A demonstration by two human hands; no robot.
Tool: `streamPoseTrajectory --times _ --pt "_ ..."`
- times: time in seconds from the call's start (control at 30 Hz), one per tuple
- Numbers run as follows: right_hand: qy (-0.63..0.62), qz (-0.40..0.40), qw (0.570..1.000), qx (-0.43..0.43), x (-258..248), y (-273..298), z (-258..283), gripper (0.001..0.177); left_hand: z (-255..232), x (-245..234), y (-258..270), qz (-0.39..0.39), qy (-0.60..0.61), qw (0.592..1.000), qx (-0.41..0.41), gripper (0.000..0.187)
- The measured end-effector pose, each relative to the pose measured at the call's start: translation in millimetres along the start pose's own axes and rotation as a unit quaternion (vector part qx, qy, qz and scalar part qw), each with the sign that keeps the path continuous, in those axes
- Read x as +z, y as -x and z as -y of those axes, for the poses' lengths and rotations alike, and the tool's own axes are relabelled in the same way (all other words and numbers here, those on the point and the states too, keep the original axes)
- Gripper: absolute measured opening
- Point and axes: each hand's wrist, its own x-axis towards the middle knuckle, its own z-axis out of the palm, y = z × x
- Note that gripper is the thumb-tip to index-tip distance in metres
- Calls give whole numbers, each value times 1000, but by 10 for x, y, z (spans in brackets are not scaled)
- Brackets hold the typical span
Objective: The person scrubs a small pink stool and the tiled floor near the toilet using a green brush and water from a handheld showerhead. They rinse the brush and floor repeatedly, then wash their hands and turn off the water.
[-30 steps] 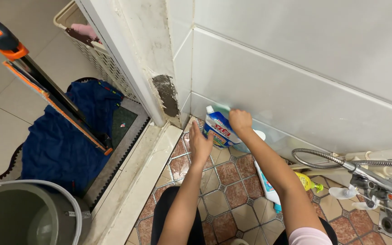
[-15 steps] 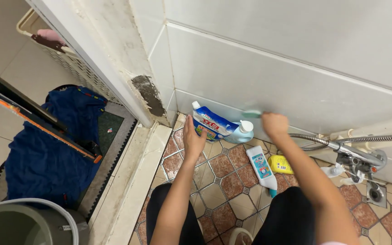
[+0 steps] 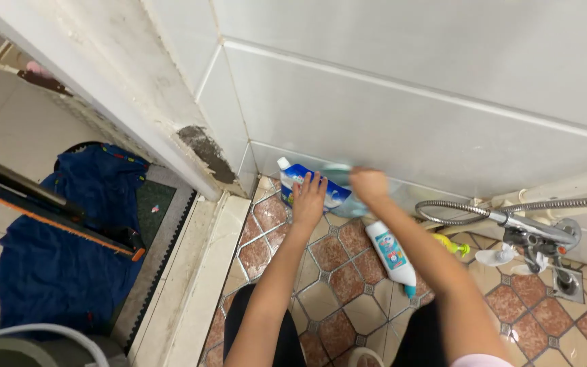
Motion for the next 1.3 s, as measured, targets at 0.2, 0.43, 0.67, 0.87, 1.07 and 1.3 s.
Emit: streamPoseTrajectory --times 0.2,0.43,0.67,0.87,1.07,1.3 --pt "-14 9 999 35 -222 -109 123 12 86 229 -179 -4 -93 994 60 40" --pt "-15 18 999 26 -190 -174 135 11 230 374 -329 49 -131 987 79 17" --pt "-47 -53 997 -40 -4 -1055 1082 8 639 164 163 14 -114 993 -37 14" --pt "-70 21 997 -28 112 -803 1060 11 1099 -42 328 -93 -9 990 -103 14" --pt "-99 -41 994 -25 82 -1378 1539 12 1317 -76 342 -59 -2 979 -197 8" --pt "-76 -43 996 -24 93 -946 1252 12 1371 19 222 -84 -6 977 -196 8"
